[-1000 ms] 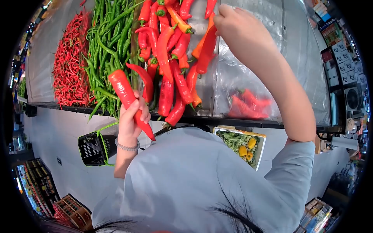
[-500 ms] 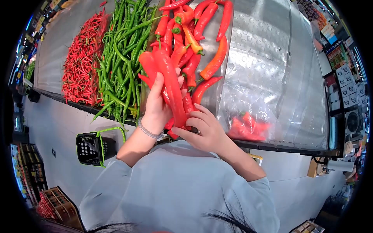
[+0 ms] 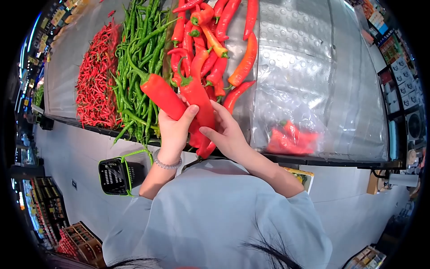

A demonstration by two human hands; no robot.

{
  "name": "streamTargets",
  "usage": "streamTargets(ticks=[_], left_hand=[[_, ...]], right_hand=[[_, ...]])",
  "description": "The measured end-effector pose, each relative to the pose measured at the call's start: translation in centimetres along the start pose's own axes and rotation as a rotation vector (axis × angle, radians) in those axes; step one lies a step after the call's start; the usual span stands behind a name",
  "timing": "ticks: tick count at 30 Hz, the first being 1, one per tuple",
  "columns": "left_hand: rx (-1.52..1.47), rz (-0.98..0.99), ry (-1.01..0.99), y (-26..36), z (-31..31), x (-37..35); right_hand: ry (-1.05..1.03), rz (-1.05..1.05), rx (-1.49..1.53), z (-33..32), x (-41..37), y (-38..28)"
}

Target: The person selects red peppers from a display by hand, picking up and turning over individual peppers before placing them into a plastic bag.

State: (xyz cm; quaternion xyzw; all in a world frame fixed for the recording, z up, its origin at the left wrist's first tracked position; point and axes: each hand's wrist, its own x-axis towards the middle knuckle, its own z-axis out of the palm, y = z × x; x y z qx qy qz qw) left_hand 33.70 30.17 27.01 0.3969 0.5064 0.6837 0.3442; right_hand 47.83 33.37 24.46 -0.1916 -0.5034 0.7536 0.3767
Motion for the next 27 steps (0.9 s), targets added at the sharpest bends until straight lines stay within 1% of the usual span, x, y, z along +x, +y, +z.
streamTargets(ticks=[1,2,4,5,6,7,8,10,14,16,18,20,22,25,27], left_hand=[[-0.048,0.047,-0.008,0.5,0.0,-0.2],[-0.103,0.004,-0.017,1.1,-0.2,-0.3],[-0.214,-0.088,-0.037,2.0,-1.0,-0.6],[-0.242,-0.119,0.008,2.1,-1.1,-0.8],[-0.189,-0.115,0.003,2.0,-1.7,-0.8],[-0.186,-0.121,0.039,1.8,-2.1,-0.9],[-0.183,-0.127,0.073,1.6,-2.4,-1.0],[-0.168,-0.155,0.059,1.8,-3.3,-1.4],[-0.176,-0.157,0.123,0.7,-5.4,-2.5],[-0.151,-0.173,0.164,0.1,-6.7,-3.2],[-0.172,-0.205,0.224,-0.1,-7.8,-3.8],[-0.185,-0.228,0.261,0.0,-9.0,-4.2],[-0.167,-0.226,0.306,0.4,-9.6,-4.5],[-0.147,-0.204,0.331,0.5,-10.6,-4.9],[-0.158,-0.231,0.329,0.3,-11.2,-4.9]], right_hand=[[-0.026,0.072,0.217,0.1,0.0,-0.1],[-0.05,0.144,0.433,0.2,0.0,-0.3],[-0.171,0.196,0.622,-0.5,0.4,-0.8],[-0.241,0.203,0.731,-1.3,0.5,-0.6],[-0.312,0.209,0.838,-1.7,0.6,-0.5],[-0.294,0.212,0.815,-1.3,0.6,-1.0],[-0.322,0.192,0.781,-1.6,0.8,-0.8],[-0.375,0.156,0.712,-2.4,1.4,-0.5],[-0.071,0.153,0.133,-3.0,3.7,-1.3],[0.118,0.192,-0.031,-4.5,7.3,-2.9],[0.209,0.258,-0.34,-6.3,11.5,-5.8],[0.348,0.215,-0.525,-7.7,15.6,-6.8],[0.327,0.227,-0.72,-8.5,17.8,-8.1],[0.357,0.186,-0.708,-8.7,19.1,-9.2],[0.44,0.06,-0.693,-10.1,20.4,-8.7]])
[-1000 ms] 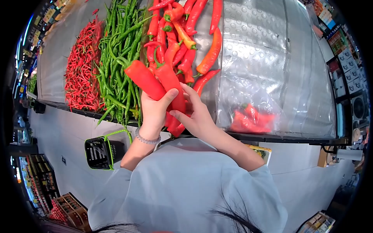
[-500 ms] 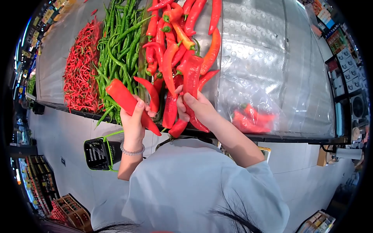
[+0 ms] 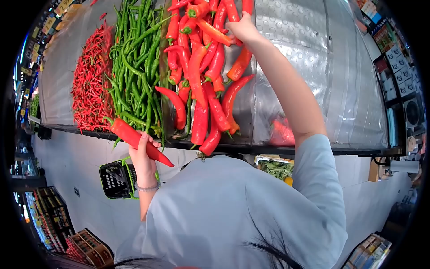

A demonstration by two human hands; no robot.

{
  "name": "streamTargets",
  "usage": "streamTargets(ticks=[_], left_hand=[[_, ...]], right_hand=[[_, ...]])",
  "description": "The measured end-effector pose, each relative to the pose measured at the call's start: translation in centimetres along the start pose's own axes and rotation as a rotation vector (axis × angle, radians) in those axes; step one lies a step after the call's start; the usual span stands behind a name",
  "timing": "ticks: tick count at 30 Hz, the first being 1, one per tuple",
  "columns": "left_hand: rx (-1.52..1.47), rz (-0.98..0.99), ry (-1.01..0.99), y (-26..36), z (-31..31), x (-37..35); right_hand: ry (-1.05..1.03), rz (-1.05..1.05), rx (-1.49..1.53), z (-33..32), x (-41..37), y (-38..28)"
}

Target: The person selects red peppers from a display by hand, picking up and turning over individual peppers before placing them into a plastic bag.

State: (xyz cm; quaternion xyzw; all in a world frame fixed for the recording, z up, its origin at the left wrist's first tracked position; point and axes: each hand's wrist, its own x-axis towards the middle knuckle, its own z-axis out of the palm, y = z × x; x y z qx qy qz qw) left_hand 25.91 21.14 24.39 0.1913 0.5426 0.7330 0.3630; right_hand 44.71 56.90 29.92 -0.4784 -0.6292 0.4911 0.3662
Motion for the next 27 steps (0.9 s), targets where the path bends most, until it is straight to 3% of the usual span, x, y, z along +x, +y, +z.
streamTargets(ticks=[2,5,6,8,10,12,16,23,27], left_hand=[[0.001,-0.038,0.001,-0.2,-0.5,0.0],[0.026,-0.066,0.0,-0.5,-0.4,0.6],[0.051,-0.056,0.006,-0.5,-0.2,0.7],[0.078,-0.035,0.005,-0.4,-0.2,0.8],[0.108,-0.035,0.006,-0.2,-0.5,0.9],[0.093,-0.047,-0.019,0.0,-1.0,1.1],[0.123,-0.091,-0.019,-0.5,-1.7,1.8],[0.102,-0.108,-0.101,-0.4,-0.9,2.8],[0.1,-0.109,-0.117,-0.5,-1.4,3.3]], right_hand=[[0.157,-0.071,0.07,0.6,2.2,1.5],[0.373,-0.48,-0.62,1.6,1.2,2.9],[0.374,-0.633,-0.508,1.6,-1.9,2.4],[0.479,-1.011,-0.721,1.6,-6.8,2.0],[0.054,-1.062,-0.765,0.5,-11.1,4.0],[-0.33,-1.092,-1.086,-0.2,-14.6,6.2],[-0.473,-0.763,-1.398,0.3,-17.6,8.9],[-0.32,-0.966,-1.495,2.1,-16.2,9.5],[-0.423,-1.161,-1.471,1.5,-15.7,8.6]])
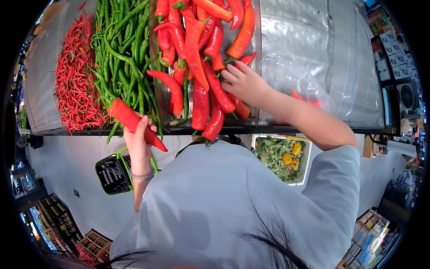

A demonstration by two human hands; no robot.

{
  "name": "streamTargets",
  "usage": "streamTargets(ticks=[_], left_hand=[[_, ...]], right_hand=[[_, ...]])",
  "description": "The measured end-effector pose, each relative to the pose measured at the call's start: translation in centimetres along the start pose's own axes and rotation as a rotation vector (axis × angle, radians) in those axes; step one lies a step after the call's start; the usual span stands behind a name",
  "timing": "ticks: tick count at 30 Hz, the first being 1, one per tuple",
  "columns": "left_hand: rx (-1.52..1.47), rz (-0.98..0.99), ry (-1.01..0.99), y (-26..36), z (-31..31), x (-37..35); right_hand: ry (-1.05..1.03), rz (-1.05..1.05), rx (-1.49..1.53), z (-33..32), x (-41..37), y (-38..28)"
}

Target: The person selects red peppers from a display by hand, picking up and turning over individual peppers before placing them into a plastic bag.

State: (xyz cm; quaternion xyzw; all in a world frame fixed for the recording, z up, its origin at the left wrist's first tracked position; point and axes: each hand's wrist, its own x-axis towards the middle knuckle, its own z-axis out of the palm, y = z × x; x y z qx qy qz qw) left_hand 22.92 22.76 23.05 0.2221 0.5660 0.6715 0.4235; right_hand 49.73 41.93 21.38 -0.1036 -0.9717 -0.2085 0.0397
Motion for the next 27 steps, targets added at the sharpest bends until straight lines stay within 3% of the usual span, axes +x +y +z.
streamTargets(ticks=[5,8,11,14,15,18,20,22,27], left_hand=[[-0.002,-0.016,0.018,0.1,-0.5,0.2],[0.002,-0.031,0.024,0.0,-1.3,0.3],[-0.007,-0.039,0.03,-0.2,-1.7,0.6],[-0.022,-0.045,0.034,-0.3,-1.6,0.8],[-0.026,-0.047,0.028,-0.1,-1.5,0.8],[-0.019,-0.037,0.002,0.1,-0.9,1.0],[0.006,-0.009,-0.055,0.0,-0.9,1.3],[-0.183,-0.002,-0.178,0.5,-0.2,1.4],[-0.316,-0.08,-0.521,2.7,6.0,1.5]], right_hand=[[0.056,-0.229,0.159,-1.6,-0.3,3.0],[0.243,-0.259,0.172,-3.8,-0.8,4.6],[0.449,0.206,0.587,-6.5,-0.3,4.4],[0.551,0.886,1.795,-7.3,-0.1,2.4],[0.665,0.894,2.106,-7.9,1.0,1.8],[0.85,0.773,2.586,-5.7,1.6,0.0],[0.96,0.687,2.707,-5.0,2.2,-1.7],[1.023,0.611,2.802,-4.5,2.1,-3.0],[0.951,0.664,2.962,-4.5,0.2,-4.2]])
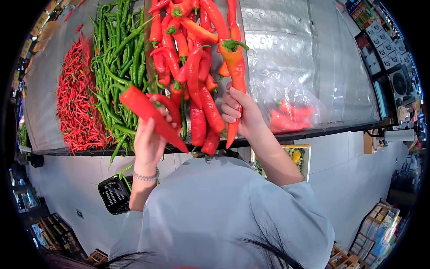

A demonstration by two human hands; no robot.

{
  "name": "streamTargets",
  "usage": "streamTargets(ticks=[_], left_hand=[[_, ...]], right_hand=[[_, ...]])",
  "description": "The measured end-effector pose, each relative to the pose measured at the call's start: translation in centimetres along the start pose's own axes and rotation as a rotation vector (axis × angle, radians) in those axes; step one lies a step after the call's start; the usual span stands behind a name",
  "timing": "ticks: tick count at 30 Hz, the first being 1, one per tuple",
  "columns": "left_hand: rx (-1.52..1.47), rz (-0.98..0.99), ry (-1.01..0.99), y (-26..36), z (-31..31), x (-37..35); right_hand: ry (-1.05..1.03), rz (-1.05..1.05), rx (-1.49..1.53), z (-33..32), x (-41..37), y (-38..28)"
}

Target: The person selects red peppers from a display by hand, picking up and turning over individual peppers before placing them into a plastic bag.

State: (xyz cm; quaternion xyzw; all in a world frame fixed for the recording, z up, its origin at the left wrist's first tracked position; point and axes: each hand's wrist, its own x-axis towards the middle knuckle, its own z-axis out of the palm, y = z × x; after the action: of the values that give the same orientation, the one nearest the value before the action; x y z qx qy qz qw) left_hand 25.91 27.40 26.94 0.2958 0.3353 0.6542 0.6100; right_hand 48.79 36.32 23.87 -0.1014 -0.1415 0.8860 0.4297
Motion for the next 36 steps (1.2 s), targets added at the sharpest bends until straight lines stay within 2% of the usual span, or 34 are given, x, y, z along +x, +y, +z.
streamTargets(ticks=[2,3,5,7,9,12,15,18,21,23,25,26,27,29,30,31,33,35,36], left_hand=[[0.023,-0.105,-0.135,-1.6,1.7,2.0],[0.112,-0.063,-0.208,-3.3,2.3,3.2],[0.349,-0.057,-0.22,-6.3,4.0,5.2],[0.57,-0.05,-0.167,-10.3,4.5,7.1],[0.59,-0.086,-0.067,-13.6,4.2,8.0],[0.666,0.133,0.001,-14.6,4.5,8.6],[0.676,-0.062,-0.007,-13.5,5.9,8.9],[0.431,-0.047,-0.038,-15.1,5.6,8.6],[0.177,-0.078,-0.151,-12.4,5.3,7.3],[0.001,-0.141,-0.415,-10.7,5.1,7.2],[-0.111,-0.275,-0.416,-9.5,5.4,6.8],[-0.127,-0.251,-0.408,-9.8,5.0,7.0],[-0.167,-0.242,-0.414,-9.6,4.9,7.3],[-0.197,-0.193,-0.211,-8.6,5.9,7.0],[-0.138,-0.187,-0.027,-8.1,6.1,7.1],[-0.118,-0.111,0.053,-7.6,6.6,7.4],[-0.203,-0.079,0.098,-6.7,6.7,7.8],[-0.343,-0.084,0.14,-5.4,7.8,7.7],[-0.434,-0.082,0.04,-4.9,7.8,7.7]], right_hand=[[-0.005,0.022,0.018,-0.2,-0.7,-0.3],[-0.024,0.027,0.038,-0.5,-1.0,-0.4],[-0.063,0.041,0.077,-1.0,-1.5,-0.6],[-0.117,0.074,0.119,-1.4,-1.8,-0.8],[-0.159,0.11,0.151,-1.7,-2.2,-1.2],[-0.192,0.147,0.185,-2.2,-2.6,-1.4],[-0.19,0.165,0.207,-2.5,-2.7,-1.4],[-0.013,0.1,0.014,-1.8,-2.9,-1.5],[0.236,-0.044,-0.498,0.4,-3.3,-1.9],[0.185,-0.071,-0.797,0.9,-3.5,-1.6],[0.132,-0.094,-1.099,1.1,-3.6,-1.3],[-0.042,-0.305,-1.246,0.2,-3.2,-1.0],[0.033,-0.414,-1.454,0.1,-3.0,-1.9],[0.213,-0.631,-1.862,1.2,-2.8,-4.3],[0.497,-0.746,-1.855,1.7,-2.0,-4.8],[0.604,-0.776,-1.956,1.2,-0.8,-5.1],[0.832,-0.827,-2.145,-0.8,1.1,-5.7],[0.726,-0.485,-2.106,-2.4,1.4,-6.5],[0.654,-0.321,-2.072,-2.8,1.6,-6.6]])
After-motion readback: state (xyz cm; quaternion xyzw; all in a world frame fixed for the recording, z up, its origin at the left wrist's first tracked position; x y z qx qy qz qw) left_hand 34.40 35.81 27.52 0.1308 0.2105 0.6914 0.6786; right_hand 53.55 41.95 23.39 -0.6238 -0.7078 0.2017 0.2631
